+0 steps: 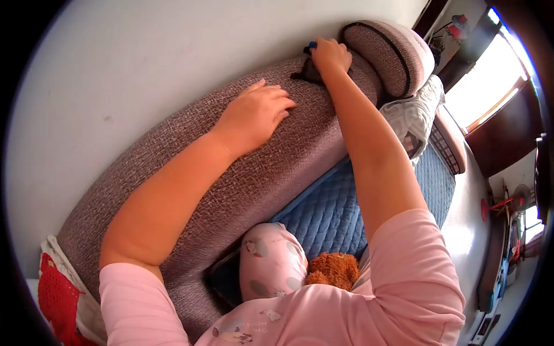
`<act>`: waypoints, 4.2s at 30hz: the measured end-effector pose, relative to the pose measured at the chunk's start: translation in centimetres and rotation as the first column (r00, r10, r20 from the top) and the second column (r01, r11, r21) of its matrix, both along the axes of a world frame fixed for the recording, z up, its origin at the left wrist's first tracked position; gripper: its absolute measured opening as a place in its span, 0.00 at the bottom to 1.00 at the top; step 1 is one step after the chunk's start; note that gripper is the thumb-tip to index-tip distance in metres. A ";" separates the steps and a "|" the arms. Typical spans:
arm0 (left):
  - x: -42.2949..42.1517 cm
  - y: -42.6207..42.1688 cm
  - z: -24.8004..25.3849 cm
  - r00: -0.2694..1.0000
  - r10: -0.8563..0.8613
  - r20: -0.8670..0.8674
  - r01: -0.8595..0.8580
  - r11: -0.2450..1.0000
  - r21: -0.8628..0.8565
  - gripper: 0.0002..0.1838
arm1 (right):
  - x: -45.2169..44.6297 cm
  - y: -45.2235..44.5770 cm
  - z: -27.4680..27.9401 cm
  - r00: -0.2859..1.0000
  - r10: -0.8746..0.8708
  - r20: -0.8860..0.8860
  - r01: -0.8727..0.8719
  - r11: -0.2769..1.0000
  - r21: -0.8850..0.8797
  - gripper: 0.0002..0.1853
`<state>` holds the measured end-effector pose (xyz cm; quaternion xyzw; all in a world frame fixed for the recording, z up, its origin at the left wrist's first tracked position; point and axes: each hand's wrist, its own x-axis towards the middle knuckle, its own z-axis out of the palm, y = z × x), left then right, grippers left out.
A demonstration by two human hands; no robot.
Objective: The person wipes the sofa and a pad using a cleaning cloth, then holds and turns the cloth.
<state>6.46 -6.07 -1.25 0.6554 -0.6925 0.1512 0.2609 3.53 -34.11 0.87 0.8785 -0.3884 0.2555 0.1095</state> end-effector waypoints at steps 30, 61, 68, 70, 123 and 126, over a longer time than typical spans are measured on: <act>0.3 0.2 -0.5 0.963 0.268 0.013 -0.267 0.956 0.122 0.31 | -3.8 -3.9 0.0 1.000 0.005 -0.016 -0.006 1.000 -0.028 0.19; 0.3 0.0 -0.5 0.957 0.289 0.013 -0.287 0.943 0.168 0.30 | -11.0 -4.5 -1.7 0.986 -0.059 0.155 0.051 0.997 0.058 0.20; 0.6 -0.2 -0.5 0.966 0.257 0.041 -0.260 0.961 0.094 0.29 | -9.7 -5.1 -2.0 0.975 -0.124 0.183 0.132 0.991 -0.031 0.19; 0.8 -0.2 -0.5 0.964 0.261 0.043 -0.264 0.961 0.085 0.29 | -10.7 -1.8 -2.5 0.966 -0.011 0.257 0.022 0.999 -0.041 0.18; 3.2 0.4 -0.9 0.978 0.208 -0.005 -0.200 0.944 0.263 0.27 | -7.7 3.2 -3.6 0.878 0.136 0.458 -0.191 0.979 0.076 0.10; 2.8 0.1 -0.7 0.975 0.221 -0.001 -0.214 0.944 0.253 0.27 | -6.3 0.3 -2.9 0.927 -0.017 0.374 -0.012 0.997 0.073 0.10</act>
